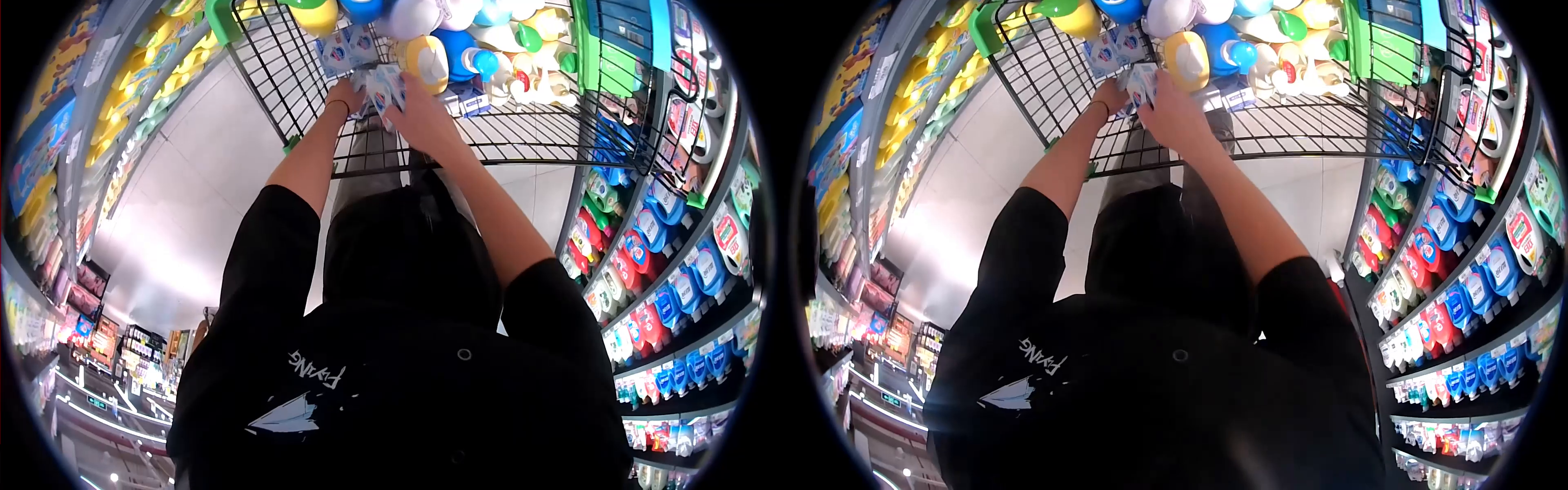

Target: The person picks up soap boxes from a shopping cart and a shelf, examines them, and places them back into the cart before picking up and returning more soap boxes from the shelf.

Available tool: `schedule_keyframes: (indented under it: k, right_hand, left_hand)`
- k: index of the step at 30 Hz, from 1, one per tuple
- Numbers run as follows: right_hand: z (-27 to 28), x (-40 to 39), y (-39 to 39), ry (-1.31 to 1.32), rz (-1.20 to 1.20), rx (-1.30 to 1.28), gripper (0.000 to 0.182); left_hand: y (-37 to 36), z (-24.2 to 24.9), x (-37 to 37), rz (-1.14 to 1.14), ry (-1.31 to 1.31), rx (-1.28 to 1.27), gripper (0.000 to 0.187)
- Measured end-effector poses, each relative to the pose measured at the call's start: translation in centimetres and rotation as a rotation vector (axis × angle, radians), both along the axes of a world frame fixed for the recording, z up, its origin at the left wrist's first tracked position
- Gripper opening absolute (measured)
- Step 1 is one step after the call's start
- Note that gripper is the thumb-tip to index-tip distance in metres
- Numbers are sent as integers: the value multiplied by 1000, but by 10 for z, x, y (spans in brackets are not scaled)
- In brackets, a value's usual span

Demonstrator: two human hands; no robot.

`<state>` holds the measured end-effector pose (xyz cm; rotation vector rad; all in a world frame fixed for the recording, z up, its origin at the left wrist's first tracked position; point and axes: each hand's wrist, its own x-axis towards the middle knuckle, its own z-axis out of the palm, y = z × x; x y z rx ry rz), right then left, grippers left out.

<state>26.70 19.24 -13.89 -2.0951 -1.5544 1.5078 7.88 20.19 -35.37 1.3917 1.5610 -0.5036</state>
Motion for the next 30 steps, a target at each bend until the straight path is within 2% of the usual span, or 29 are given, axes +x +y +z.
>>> schedule_keyframes:
  k: [2, 3, 4, 6, 7, 10, 15, 19, 22, 23, 26, 27, 30]
  right_hand:
    - [-22, -11, -2, -59, 68, -30, 55]
    - [-28, -17, -4, -116, 120, -66, 52]
    - [-34, -22, -6, -173, 173, -101, 50]
    - [-50, -29, -15, -231, 232, -98, 46]
    - [-54, -30, -14, -236, 251, -100, 45]
    - [-60, -30, -10, -220, 255, -129, 45]
    - [-75, -31, -9, -253, 304, -127, 47]
    - [-79, -24, -8, -212, 395, -68, 49]
    - [-83, -20, -8, -212, 439, -70, 50]
    - [-84, -20, -7, -221, 448, -78, 51]
    - [-74, -21, -3, -243, 472, -103, 54]
    - [-72, -21, -2, -243, 474, -101, 54]
    - [-71, -22, -6, -252, 483, -53, 50]
  left_hand:
    - [-3, -3, -2, -54, -61, 56, 58]
    - [6, 13, 5, -55, -37, -14, 56]
    - [8, 21, 10, -88, 14, 6, 55]
    - [10, 37, 18, 14, 180, 89, 52]
    - [18, 62, 19, -19, 128, 74, 50]
    - [1, 65, 28, 527, 74, 298, 51]
    - [7, 101, 66, 813, 148, 131, 49]
    - [-8, 82, 66, 935, 28, 295, 53]
    - [-20, 58, 58, 929, 102, 316, 59]
    - [-21, 43, 48, 949, 158, 185, 54]
    - [-18, 79, 42, 1049, 2, 183, 46]
    - [-29, 50, 34, 1018, 37, 227, 42]
    - [-35, 45, 26, 984, 27, 241, 46]
